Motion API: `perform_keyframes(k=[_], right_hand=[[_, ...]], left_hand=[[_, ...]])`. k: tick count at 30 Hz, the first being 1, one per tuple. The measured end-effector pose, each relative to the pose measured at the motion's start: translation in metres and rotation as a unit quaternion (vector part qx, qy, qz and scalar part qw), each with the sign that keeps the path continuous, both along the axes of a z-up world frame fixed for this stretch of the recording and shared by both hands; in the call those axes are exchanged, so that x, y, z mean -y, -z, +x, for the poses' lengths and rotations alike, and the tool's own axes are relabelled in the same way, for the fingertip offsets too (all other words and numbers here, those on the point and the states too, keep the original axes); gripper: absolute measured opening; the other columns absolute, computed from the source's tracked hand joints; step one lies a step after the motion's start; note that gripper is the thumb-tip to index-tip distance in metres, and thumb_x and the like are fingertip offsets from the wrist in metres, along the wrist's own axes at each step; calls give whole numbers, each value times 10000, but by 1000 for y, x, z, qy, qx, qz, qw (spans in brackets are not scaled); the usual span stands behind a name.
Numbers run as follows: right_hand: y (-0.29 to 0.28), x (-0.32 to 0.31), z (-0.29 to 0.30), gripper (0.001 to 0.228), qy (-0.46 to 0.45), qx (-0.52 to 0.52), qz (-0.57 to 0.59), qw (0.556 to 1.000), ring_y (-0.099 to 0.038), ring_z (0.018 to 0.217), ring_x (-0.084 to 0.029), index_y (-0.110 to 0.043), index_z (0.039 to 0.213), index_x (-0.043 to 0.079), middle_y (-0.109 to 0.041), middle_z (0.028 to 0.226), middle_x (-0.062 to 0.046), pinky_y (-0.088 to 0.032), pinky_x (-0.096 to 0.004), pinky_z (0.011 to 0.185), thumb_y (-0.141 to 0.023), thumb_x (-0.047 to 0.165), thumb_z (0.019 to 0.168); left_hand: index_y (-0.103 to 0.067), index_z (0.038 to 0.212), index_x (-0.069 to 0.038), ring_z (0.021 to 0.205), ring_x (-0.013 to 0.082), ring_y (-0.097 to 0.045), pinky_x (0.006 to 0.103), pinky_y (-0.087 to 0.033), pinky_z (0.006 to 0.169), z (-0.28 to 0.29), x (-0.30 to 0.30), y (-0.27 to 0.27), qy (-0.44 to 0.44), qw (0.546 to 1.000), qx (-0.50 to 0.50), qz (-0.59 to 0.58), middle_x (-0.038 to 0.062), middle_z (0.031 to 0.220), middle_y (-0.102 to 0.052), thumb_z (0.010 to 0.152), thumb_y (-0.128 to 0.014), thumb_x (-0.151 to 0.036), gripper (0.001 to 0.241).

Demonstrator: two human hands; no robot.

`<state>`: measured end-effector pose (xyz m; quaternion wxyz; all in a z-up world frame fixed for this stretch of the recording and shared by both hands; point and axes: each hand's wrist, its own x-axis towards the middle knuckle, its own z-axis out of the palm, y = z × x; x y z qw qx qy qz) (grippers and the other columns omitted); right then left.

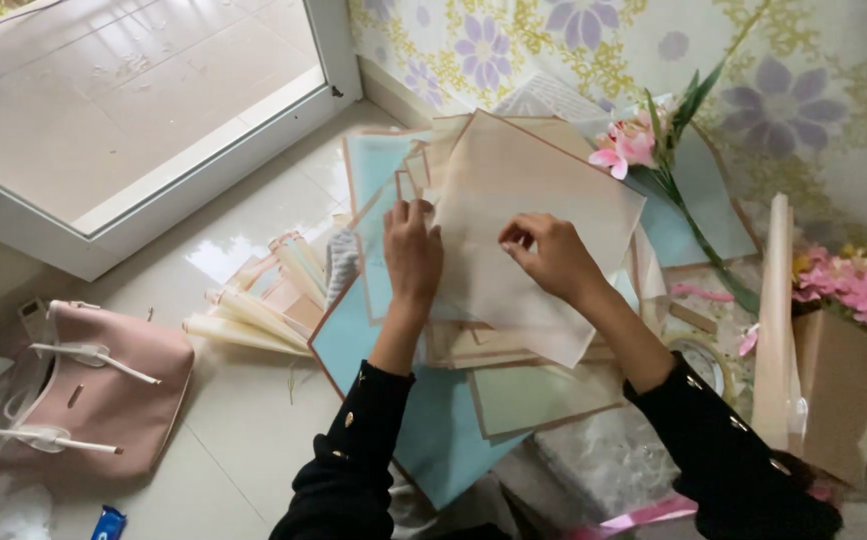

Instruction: Wrapping a flower bouquet with decorative paper and securing it with tape

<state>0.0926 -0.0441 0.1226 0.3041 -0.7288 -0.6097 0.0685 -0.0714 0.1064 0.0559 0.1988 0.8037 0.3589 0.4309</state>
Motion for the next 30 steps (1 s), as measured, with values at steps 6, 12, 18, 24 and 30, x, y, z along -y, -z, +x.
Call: perform_keyframes(k=[6,12,18,24,30], right_hand=[[-19,-73,5,253,-57,127,73,988,-619,982,-317,-769,1139,160,-631,1027,-95,-527,-431,918,-786,143,887],[-13,-74,27,128,-74,76,32,994,-622,947,-270,-783,983,136,-667,956,-75,-526,-410,922,-822,183,871],[6,-61,37,128,-33,106,38,993,-605,986,-264,-737,935,113,-642,947,-58,-523,-390,931,-789,227,911],[66,-60,123,148,167,80,216,959,-618,831,-364,-648,906,71,-608,834,-147,-502,-450,777,-754,141,983],[-17,73,95,106,185,16,176,967,-673,892,-350,-666,1104,-7,-676,967,-192,-532,-431,762,-689,94,1130]], left_hand=[[-557,990,-194,786,357,-706,460,-613,637,-1,29,-11,39,998,19,-36,29,940,-596,849,-665,12,272],[-581,1009,-173,799,388,-692,506,-597,619,-4,26,-6,64,995,56,-54,62,907,-597,847,-708,-32,249],[-650,890,-248,740,229,-652,369,-568,573,-6,30,-10,96,993,67,19,-49,813,-558,896,-765,-210,122],[-651,814,-244,767,170,-633,346,-562,567,-10,30,-4,93,994,53,26,-69,764,-587,872,-779,-253,141],[-632,946,-119,726,292,-691,413,-553,635,-19,13,-11,118,979,142,-90,102,825,-669,979,-689,-159,77]])
